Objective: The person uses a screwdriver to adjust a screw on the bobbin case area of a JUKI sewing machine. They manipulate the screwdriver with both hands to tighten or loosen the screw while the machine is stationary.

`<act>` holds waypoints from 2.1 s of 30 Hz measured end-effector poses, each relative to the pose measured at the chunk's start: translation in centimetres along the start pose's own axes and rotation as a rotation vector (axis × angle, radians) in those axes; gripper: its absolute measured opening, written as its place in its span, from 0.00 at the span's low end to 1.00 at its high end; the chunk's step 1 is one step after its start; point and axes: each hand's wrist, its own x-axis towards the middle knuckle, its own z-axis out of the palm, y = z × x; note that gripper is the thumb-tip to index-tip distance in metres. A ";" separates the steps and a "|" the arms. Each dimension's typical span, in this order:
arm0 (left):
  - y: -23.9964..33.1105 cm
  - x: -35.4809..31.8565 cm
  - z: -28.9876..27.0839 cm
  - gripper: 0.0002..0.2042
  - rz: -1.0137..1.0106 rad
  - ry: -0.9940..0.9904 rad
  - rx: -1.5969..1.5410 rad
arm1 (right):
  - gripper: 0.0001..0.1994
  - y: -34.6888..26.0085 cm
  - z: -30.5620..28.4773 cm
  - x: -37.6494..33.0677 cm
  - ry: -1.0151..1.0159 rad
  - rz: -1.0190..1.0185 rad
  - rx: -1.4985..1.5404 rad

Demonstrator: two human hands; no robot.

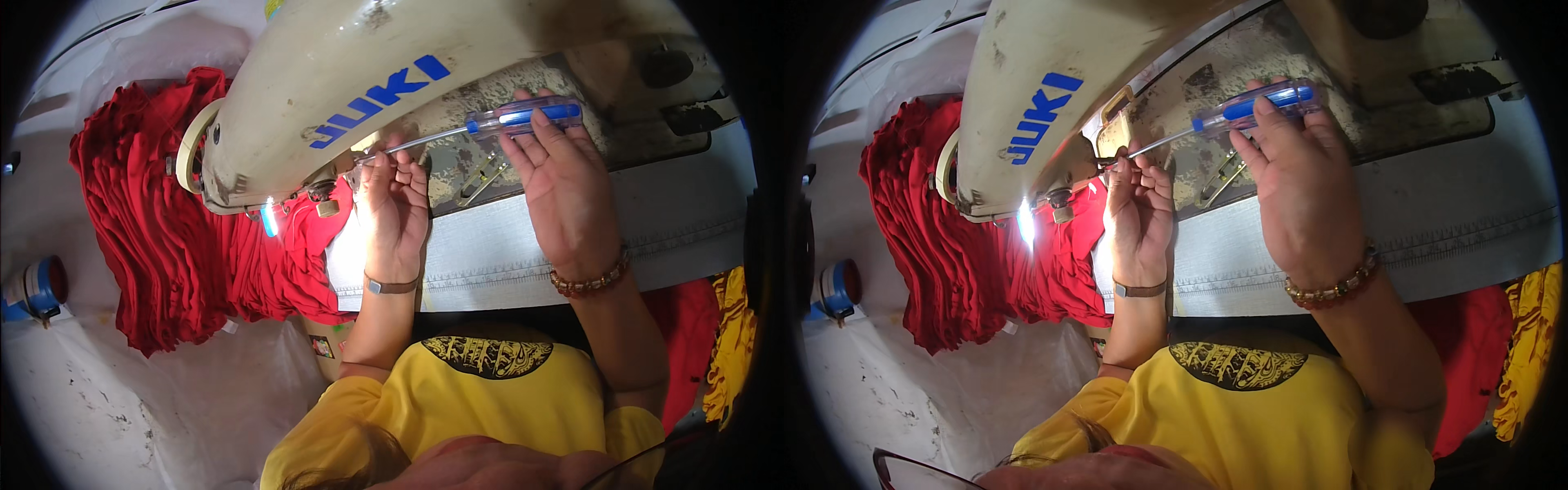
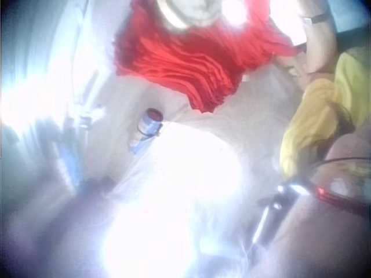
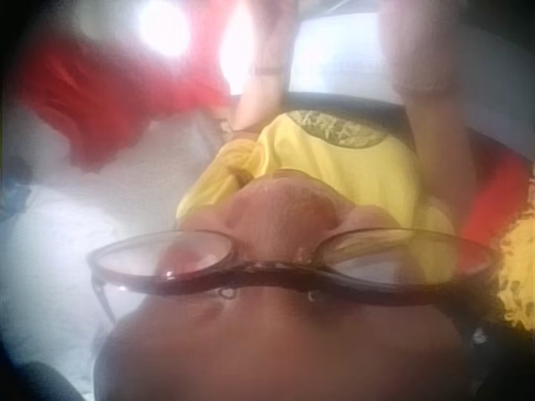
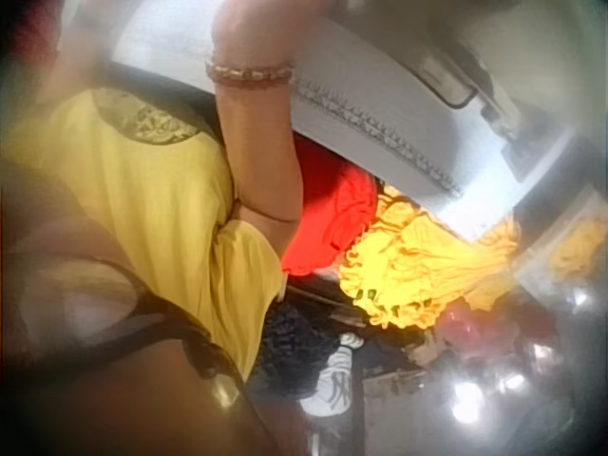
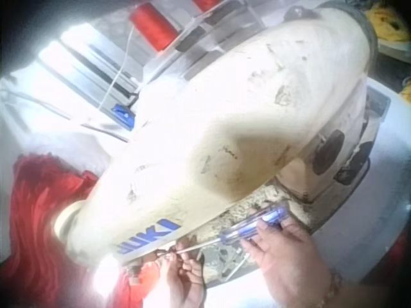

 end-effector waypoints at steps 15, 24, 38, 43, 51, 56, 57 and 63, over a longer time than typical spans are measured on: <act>-0.1 -0.3 0.5 0.08 0.043 0.029 0.057 | 0.09 0.0 -0.4 0.1 -0.028 0.000 -0.050; 0.0 -0.2 0.4 0.06 0.035 -0.030 0.084 | 0.15 0.0 0.1 0.0 0.039 -0.036 -0.091; -0.1 -0.3 0.3 0.06 0.043 -0.036 0.090 | 0.13 -0.1 0.1 -0.1 0.044 -0.032 -0.144; 0.0 -0.3 0.2 0.06 0.049 -0.033 0.084 | 0.11 -0.1 0.1 -0.1 0.034 -0.025 -0.167; 0.0 -0.1 0.1 0.05 0.045 -0.010 0.048 | 0.16 0.0 0.2 0.2 -0.006 -0.073 -0.272; 0.0 -0.2 0.0 0.03 0.045 -0.024 -0.007 | 0.19 0.3 -0.1 0.6 -0.084 -0.172 -0.343; 0.0 -0.1 0.1 0.03 0.034 -0.027 -0.020 | 0.18 0.3 0.0 0.7 -0.068 -0.170 -0.360; -0.1 -0.2 0.5 0.04 -0.001 -0.012 -0.051 | 0.14 0.3 0.2 0.6 -0.033 -0.144 -0.402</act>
